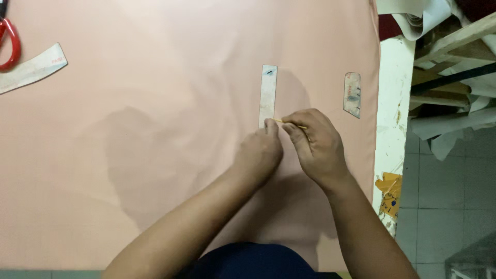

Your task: The person smooths a large piece of peach-colored fabric on a table, then uses a ruler and chalk to draw straight lines and pattern outlines on the fabric. The person repeatedly repositions the ruler and draws additional lines across the fabric surface.

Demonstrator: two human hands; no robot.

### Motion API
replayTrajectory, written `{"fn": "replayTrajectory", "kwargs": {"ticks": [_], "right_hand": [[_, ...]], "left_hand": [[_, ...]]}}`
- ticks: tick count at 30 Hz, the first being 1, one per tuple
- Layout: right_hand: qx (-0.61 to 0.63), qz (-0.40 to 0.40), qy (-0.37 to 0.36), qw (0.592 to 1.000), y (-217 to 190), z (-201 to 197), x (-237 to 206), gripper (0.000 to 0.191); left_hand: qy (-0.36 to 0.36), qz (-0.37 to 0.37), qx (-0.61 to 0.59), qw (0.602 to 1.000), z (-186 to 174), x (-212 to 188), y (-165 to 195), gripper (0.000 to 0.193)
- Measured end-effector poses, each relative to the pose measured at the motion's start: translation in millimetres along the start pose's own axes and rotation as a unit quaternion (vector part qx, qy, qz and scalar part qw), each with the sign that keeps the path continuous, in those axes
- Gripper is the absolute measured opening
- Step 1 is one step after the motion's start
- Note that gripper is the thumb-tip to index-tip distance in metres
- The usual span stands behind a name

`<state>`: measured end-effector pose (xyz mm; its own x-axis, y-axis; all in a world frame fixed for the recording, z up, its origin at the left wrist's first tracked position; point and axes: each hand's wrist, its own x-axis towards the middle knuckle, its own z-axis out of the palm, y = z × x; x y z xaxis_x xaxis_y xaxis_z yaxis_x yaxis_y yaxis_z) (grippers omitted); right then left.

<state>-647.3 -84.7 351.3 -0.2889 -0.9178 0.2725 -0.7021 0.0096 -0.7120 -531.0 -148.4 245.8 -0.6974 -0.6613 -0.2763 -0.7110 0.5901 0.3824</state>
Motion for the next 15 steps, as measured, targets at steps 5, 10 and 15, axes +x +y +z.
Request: {"fn": "replayTrajectory", "kwargs": {"ticks": [5, 10, 15], "right_hand": [[-0.051, -0.024, -0.143, 0.988, 7, 18, 24, 0.011], [-0.062, -0.013, -0.185, 0.981, 12, 29, 25, 0.015], [-0.087, -0.058, -0.168, 0.98, 16, 33, 28, 0.014]], "left_hand": [[0.049, 0.169, 0.157, 0.972, 52, -2, 30, 0.02], [-0.066, 0.132, 0.144, 0.979, 61, 0, 25, 0.019], [-0.016, 0.17, 0.181, 0.969, 44, -6, 19, 0.018]]}}
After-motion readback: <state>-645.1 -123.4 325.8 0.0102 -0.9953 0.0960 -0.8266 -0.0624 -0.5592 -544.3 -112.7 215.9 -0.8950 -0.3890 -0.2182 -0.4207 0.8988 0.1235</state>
